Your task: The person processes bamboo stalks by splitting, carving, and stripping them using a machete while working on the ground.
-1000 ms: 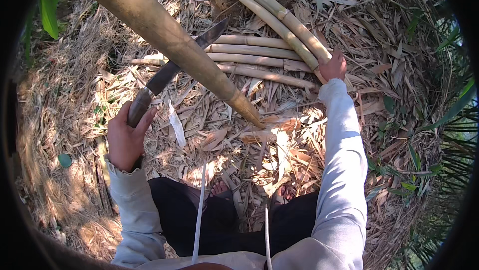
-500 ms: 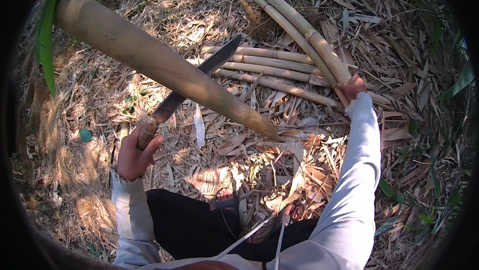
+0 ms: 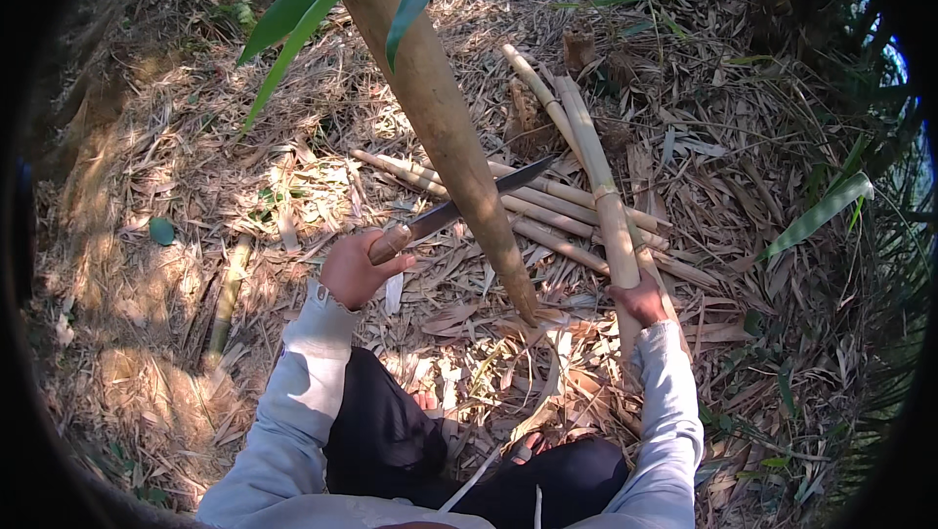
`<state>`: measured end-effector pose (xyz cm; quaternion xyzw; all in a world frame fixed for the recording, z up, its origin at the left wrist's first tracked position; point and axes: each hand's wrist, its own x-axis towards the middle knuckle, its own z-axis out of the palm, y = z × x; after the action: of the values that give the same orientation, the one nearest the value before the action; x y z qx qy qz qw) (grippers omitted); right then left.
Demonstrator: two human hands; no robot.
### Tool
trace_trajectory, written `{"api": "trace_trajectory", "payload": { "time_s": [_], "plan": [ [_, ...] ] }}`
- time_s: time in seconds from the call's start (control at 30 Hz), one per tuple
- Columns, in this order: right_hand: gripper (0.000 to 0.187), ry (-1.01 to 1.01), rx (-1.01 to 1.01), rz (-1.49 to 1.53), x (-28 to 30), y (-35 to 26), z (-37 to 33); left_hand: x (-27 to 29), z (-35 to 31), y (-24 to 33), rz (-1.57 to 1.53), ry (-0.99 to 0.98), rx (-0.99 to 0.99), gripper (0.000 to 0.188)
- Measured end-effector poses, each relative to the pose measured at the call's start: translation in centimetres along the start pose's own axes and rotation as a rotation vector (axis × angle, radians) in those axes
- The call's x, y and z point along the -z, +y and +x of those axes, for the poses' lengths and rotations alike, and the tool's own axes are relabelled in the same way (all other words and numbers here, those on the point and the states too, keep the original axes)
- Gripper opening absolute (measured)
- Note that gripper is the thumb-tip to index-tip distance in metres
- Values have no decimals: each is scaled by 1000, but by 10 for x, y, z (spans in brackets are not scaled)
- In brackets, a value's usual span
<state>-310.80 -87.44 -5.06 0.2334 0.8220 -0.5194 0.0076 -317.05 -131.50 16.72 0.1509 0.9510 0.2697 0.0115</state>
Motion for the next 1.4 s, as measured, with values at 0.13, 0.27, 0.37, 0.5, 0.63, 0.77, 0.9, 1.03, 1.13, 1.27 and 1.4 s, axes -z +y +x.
{"api": "trace_trajectory", "payload": {
  "time_s": [0.13, 0.27, 0.37, 0.5, 0.63, 0.77, 0.9, 1.03, 1.13, 1.27, 1.4],
  "plan": [
    [73, 192, 147, 24, -6, 56, -89, -2, -19, -46, -100, 118, 9, 32],
    [80, 347, 357, -61, 4, -5, -177, 25, -22, -80, -24, 207, -37, 29],
    [86, 412, 556, -42, 24, -59, -197, 70, -8, -78, -149, 206, 64, 32],
    [72, 426, 660, 34, 15, -171, -230, 136, 11, -78, 113, 229, -65, 35],
    [62, 371, 657, 297, -25, -240, -301, 117, 46, -106, 295, 58, -156, 27],
    [83, 290, 721, 309, -98, -268, -342, 94, 28, -147, 306, 85, -71, 32],
    [83, 126, 658, 369, -135, -246, -331, 104, 36, -165, 317, 70, -56, 32],
    [63, 152, 540, 473, -158, -247, -300, 92, 64, -172, 315, 125, -92, 29],
    [61, 199, 470, 377, -163, -235, -266, 81, 87, -163, 347, 138, -100, 30],
    [59, 72, 358, 303, -162, -184, -217, 73, 116, -143, 403, 115, -103, 31],
    [66, -30, 287, -18, -184, -140, -188, 53, 120, -146, 380, 25, -23, 30]
  ]
}}
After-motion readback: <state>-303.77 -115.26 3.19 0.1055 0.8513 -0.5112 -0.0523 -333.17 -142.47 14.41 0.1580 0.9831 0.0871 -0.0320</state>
